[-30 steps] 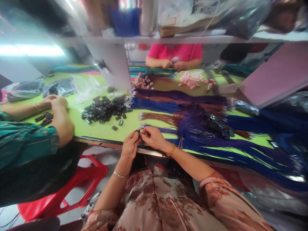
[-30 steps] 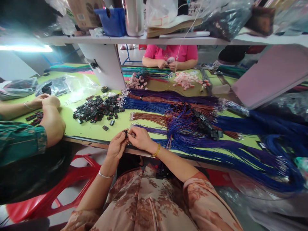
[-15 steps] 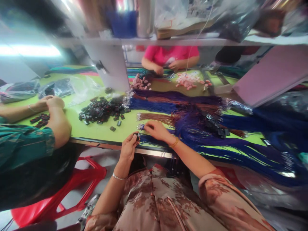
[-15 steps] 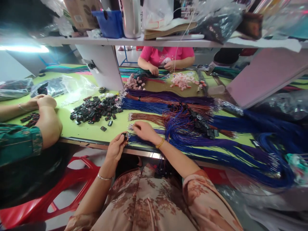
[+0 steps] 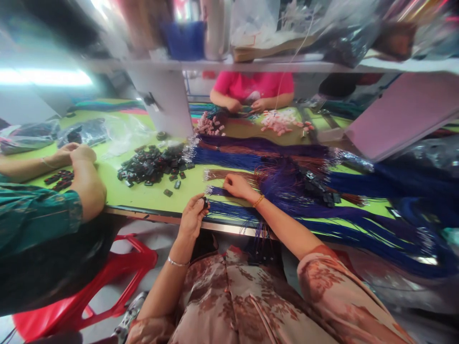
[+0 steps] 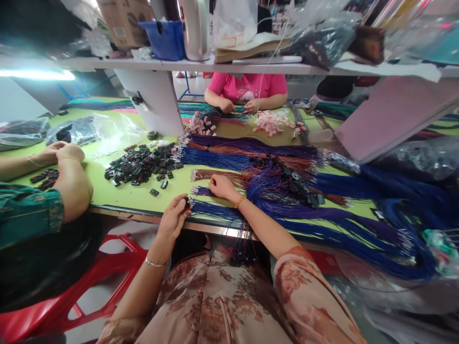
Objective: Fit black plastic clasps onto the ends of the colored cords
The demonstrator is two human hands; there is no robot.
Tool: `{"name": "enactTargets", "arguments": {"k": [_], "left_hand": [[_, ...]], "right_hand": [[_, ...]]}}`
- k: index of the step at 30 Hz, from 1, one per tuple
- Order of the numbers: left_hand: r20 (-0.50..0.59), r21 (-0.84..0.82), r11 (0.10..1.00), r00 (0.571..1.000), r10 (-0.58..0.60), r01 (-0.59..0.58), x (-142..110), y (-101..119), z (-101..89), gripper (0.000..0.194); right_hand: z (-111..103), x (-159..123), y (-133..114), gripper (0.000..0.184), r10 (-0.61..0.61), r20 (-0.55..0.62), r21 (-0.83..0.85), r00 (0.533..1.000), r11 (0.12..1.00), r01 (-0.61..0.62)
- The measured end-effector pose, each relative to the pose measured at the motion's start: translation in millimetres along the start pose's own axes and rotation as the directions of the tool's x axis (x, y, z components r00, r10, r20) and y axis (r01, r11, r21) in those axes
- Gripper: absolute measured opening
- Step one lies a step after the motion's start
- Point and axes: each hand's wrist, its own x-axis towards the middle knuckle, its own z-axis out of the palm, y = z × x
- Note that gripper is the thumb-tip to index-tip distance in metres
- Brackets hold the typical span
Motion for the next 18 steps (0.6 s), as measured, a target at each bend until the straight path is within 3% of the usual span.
{"name": "enactTargets", "arguments": {"k": [7,18], "left_hand": [[0.015,-0.050,0.998,1.000,-0.025,0.026,5.6,-4.8,7.5,0.026],[0.055,-0.116,0.992,0.997,-0.050,0.056,13.3,-12.7,16.3,0.017]], "right_hand": [[0.4,-5.6,-25.2,0.012,-0.104,-0.030,0.407,0.994,0.907,0.108],[-5.2,-32.4,-37.7,0.018,-0.137,0.047,0.535,0.989,0.840,0.091]]}}
